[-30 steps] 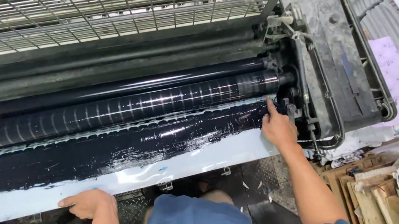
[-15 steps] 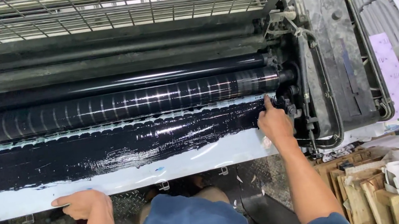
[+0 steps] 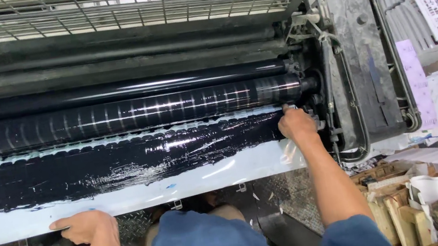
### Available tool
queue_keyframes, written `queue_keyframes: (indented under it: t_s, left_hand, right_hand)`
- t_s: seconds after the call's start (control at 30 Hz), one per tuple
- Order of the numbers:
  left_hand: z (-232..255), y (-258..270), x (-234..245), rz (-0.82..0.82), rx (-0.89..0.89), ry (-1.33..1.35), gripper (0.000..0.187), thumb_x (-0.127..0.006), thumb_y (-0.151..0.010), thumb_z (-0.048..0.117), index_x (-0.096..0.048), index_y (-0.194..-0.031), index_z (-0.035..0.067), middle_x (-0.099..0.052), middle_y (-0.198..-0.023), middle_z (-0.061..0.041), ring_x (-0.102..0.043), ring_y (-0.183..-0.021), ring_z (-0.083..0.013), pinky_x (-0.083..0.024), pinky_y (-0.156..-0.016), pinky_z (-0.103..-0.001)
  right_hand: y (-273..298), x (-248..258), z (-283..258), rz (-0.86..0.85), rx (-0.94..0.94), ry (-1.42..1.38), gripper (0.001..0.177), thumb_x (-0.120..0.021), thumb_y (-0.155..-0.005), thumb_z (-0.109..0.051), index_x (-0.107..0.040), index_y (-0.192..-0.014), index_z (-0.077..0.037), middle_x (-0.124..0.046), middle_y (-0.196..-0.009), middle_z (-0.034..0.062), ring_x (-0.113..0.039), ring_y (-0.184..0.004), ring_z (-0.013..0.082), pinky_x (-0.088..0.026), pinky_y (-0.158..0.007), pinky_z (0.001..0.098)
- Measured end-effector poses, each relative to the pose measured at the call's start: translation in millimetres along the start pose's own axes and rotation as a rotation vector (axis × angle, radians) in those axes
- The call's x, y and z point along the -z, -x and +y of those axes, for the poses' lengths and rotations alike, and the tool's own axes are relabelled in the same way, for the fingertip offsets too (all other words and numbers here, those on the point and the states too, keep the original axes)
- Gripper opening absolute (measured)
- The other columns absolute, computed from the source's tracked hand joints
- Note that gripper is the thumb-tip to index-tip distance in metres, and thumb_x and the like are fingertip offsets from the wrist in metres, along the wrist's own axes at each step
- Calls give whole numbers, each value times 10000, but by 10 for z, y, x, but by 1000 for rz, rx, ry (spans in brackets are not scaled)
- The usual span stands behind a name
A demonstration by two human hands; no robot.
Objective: Applying ink to the rollers of a printing press and adjusting the machine.
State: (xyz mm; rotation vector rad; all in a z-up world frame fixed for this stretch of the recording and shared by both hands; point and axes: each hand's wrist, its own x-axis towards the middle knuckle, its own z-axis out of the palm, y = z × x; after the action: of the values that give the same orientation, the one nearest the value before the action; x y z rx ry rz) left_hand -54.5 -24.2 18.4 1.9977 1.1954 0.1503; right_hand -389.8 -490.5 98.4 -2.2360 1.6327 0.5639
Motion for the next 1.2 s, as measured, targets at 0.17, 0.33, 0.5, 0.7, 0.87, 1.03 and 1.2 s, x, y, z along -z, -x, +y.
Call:
queue_keyframes:
  t_s: [0.17, 0.33, 0.5, 0.7, 0.87, 1.03, 1.2]
  left_hand:
    - [-60, 61, 90, -1, -7, 44, 831, -190, -1035, 638, -669, -1188, -24, -695, -1234, -305, -693, -1060, -471, -501, -958, -575]
    - [-35, 38, -60, 98, 22, 55, 694, -318, -1072, 650, -668, -1221, 69, -704, -1295, -234, -654, -1276, -394, -504, -1102, -503]
    - [129, 246, 51, 44, 26, 80, 693, -310, -1070, 637, -638, -1300, 71, -681, -1353, -235, -624, -1318, -407, -473, -1135, -526]
    - [176, 277, 68, 45, 39, 88, 674, -307, -1081, 583, -643, -1298, 41, -671, -1360, -260, -614, -1327, -410, -450, -1150, -529]
    - [392, 405, 147, -10, 110, 117, 693, -282, -1081, 620, -589, -1381, 75, -613, -1455, -213, -567, -1396, -379, -420, -1189, -491]
    - [378, 424, 149, -19, 113, 147, 692, -263, -1075, 614, -583, -1397, 91, -611, -1464, -189, -558, -1408, -356, -410, -1204, -479]
    - [345, 306, 62, -5, 119, 185, 697, -297, -1079, 618, -586, -1392, 66, -599, -1468, -219, -540, -1418, -373, -402, -1207, -488]
  right_hand:
    - [-334, -368, 282, 30, 41, 153, 451, -526, -900, -258, -723, -1304, -224, -740, -1292, 122, -710, -1123, 432, -596, -894, 533]
    - [318, 379, -498, -122, 19, 53, 478, -479, -1003, -292, -712, -1414, -221, -772, -1230, 254, -713, -1180, 497, -575, -970, 611]
    - [461, 392, -791, -198, 127, 70, 531, -398, -1021, -370, -598, -1511, -413, -724, -1347, 229, -651, -1288, 491, -515, -1091, 582]
    - [553, 316, -756, -194, 164, 111, 539, -445, -1017, -329, -565, -1539, -392, -741, -1301, 254, -677, -1252, 489, -530, -1087, 582]
    - [1076, 732, -955, -140, 87, 12, 568, -406, -1035, -336, -497, -1581, -464, -726, -1282, 283, -660, -1253, 508, -511, -1083, 564]
    - [1375, 870, -912, -135, 37, -125, 602, -404, -1021, -298, -457, -1615, -380, -697, -1301, 358, -620, -1289, 550, -484, -1096, 599]
    - [1586, 869, -795, -157, 39, -176, 608, -418, -1040, -276, -426, -1648, -303, -666, -1335, 405, -581, -1345, 550, -454, -1129, 608]
